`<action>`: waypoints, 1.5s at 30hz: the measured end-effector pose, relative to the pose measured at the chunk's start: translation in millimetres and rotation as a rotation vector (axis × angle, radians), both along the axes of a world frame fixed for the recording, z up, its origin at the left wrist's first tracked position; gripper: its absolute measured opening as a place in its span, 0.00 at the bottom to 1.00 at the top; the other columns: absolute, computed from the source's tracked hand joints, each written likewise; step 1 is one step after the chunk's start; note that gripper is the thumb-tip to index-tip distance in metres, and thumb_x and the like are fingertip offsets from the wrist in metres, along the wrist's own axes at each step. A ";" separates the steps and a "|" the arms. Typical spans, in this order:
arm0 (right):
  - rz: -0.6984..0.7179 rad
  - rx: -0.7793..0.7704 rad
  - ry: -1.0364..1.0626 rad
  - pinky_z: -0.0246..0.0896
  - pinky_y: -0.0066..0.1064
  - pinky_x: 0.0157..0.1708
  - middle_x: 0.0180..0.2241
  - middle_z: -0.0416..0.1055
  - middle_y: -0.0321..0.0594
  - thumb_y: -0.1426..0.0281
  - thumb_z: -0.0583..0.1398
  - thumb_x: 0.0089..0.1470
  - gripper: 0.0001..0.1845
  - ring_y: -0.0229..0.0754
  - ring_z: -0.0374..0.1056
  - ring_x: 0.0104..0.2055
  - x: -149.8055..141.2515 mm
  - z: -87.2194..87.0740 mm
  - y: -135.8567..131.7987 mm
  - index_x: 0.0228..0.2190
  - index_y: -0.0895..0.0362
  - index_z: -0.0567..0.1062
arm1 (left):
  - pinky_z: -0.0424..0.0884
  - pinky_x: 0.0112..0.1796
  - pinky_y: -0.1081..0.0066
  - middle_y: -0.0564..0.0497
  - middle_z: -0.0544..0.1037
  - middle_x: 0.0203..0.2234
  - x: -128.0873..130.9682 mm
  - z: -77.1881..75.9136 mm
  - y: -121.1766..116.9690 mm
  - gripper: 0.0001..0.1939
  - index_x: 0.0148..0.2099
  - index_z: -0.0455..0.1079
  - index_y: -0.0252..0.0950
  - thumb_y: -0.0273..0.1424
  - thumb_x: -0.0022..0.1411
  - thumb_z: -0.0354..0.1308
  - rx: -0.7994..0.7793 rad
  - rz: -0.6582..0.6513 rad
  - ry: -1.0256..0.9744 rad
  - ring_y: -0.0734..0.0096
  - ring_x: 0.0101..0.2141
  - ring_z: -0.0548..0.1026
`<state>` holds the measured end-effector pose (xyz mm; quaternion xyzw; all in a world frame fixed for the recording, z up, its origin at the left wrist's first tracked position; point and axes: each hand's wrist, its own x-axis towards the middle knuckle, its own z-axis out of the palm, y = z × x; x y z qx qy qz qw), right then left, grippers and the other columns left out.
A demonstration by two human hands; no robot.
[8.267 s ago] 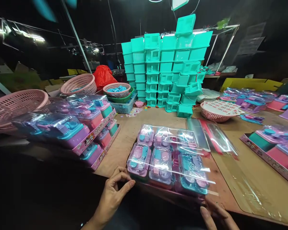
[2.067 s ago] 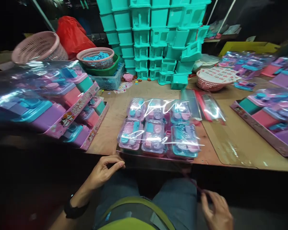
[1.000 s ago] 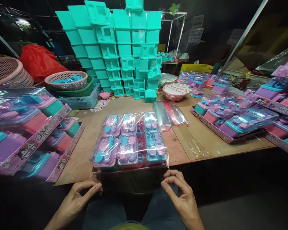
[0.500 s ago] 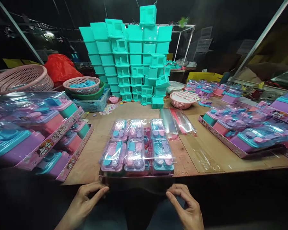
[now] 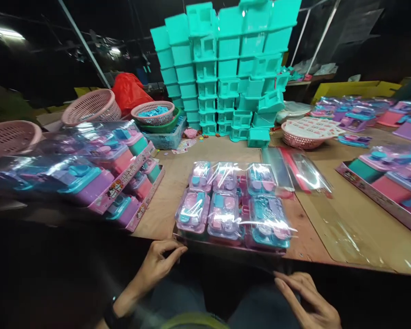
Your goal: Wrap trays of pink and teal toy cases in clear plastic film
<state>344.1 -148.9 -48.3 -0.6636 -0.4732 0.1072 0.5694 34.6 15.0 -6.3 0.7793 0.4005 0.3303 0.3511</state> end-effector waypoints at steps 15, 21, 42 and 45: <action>-0.211 -0.011 0.014 0.68 0.36 0.31 0.28 0.78 0.41 0.56 0.70 0.51 0.12 0.45 0.71 0.31 -13.7 -3.5 19.4 0.30 0.51 0.86 | 0.68 0.28 0.74 0.50 0.82 0.23 4.4 5.4 1.5 0.13 0.34 0.81 0.35 0.31 0.67 0.56 0.067 0.012 0.040 0.71 0.23 0.75; -0.230 -0.021 -0.012 0.66 0.37 0.33 0.28 0.78 0.40 0.55 0.70 0.52 0.12 0.45 0.71 0.32 -13.3 -2.8 21.7 0.29 0.51 0.86 | 0.68 0.29 0.74 0.48 0.82 0.24 6.5 0.9 3.7 0.14 0.31 0.78 0.35 0.26 0.67 0.55 0.256 0.000 0.072 0.69 0.25 0.79; -0.183 -0.026 -0.205 0.64 0.38 0.37 0.29 0.79 0.40 0.50 0.67 0.56 0.18 0.48 0.73 0.34 -1.5 -7.8 21.6 0.28 0.51 0.83 | 0.69 0.29 0.71 0.49 0.79 0.23 5.1 -10.7 3.5 0.14 0.33 0.74 0.32 0.21 0.71 0.52 0.537 -0.038 0.155 0.68 0.25 0.79; -0.168 0.020 -0.290 0.63 0.37 0.37 0.28 0.78 0.39 0.53 0.67 0.58 0.15 0.46 0.72 0.33 -0.1 -8.7 21.5 0.28 0.50 0.83 | 0.69 0.29 0.72 0.49 0.79 0.23 3.5 -13.1 4.6 0.13 0.34 0.74 0.32 0.21 0.71 0.52 0.573 -0.040 0.122 0.69 0.25 0.78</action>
